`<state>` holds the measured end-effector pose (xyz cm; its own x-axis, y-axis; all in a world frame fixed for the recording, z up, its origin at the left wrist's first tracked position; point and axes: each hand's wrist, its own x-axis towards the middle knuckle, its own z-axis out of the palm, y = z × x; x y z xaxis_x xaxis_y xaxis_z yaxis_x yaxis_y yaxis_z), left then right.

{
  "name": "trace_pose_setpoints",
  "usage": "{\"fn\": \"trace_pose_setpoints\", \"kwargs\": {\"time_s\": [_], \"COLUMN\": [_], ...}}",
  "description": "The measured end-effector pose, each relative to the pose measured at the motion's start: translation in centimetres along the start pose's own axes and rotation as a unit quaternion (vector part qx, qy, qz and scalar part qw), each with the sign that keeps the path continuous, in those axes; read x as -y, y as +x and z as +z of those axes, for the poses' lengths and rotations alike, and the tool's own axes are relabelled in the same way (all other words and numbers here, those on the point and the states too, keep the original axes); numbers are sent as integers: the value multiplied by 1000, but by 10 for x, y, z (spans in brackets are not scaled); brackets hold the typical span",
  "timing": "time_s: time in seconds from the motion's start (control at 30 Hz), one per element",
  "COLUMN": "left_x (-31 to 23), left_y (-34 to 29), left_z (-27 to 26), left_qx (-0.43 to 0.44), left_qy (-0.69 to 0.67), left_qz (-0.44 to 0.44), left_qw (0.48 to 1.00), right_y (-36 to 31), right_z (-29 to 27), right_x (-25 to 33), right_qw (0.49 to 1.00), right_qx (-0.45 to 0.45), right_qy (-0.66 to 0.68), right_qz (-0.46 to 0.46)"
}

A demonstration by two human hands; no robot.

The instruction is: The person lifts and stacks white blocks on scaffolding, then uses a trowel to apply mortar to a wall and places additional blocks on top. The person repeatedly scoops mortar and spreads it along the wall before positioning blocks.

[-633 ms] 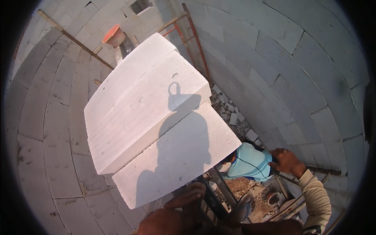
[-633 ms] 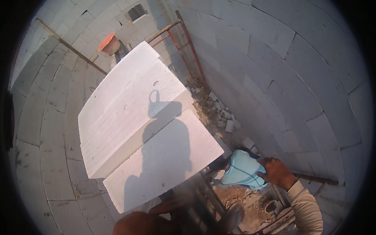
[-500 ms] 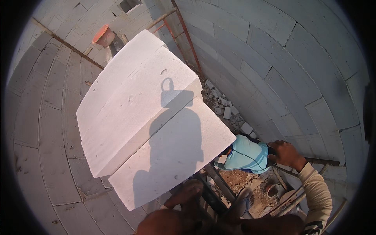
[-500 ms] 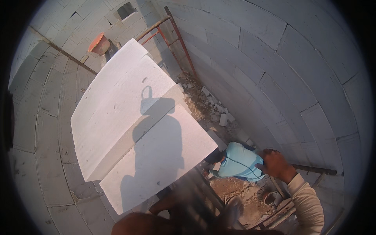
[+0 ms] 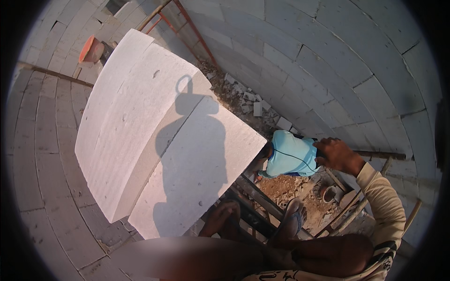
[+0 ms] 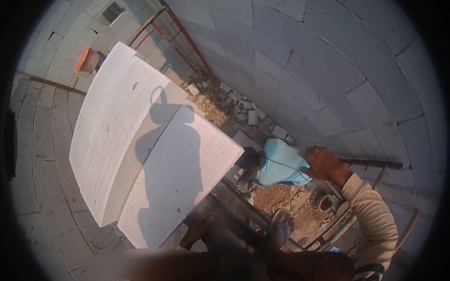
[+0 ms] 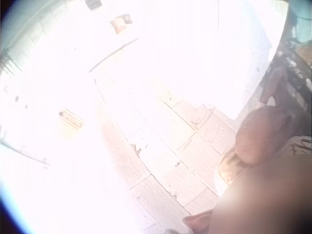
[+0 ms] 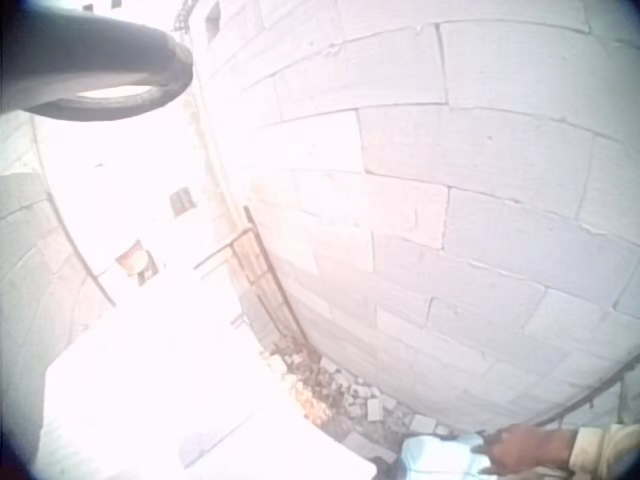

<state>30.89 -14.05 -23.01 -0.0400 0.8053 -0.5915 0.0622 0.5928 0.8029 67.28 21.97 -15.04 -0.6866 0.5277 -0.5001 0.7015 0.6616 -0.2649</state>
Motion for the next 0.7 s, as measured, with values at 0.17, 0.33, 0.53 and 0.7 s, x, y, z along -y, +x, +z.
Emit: {"fn": "trace_pose_setpoints", "kwargs": {"time_s": [0.17, 0.33, 0.53, 0.7], "left_x": [33, 35, 25, 28], "left_y": [7, 2, -4, 1], "left_z": [2, 7, 9, 7], "left_qx": [-43, -59, -57, -58], "left_qy": [3, -11, -9, 12], "left_qz": [34, 29, 15, 10], "left_qw": [999, 998, 998, 998], "right_y": [4, 15, 15, 8], "right_z": [2, -8, -26, -47], "right_x": [-2, -14, -14, 24], "right_qw": [998, 996, 989, 967], "right_qx": [-53, -88, -147, -245], "right_qy": [35, 11, -6, -55], "right_qz": [-29, -10, 10, -34]}}
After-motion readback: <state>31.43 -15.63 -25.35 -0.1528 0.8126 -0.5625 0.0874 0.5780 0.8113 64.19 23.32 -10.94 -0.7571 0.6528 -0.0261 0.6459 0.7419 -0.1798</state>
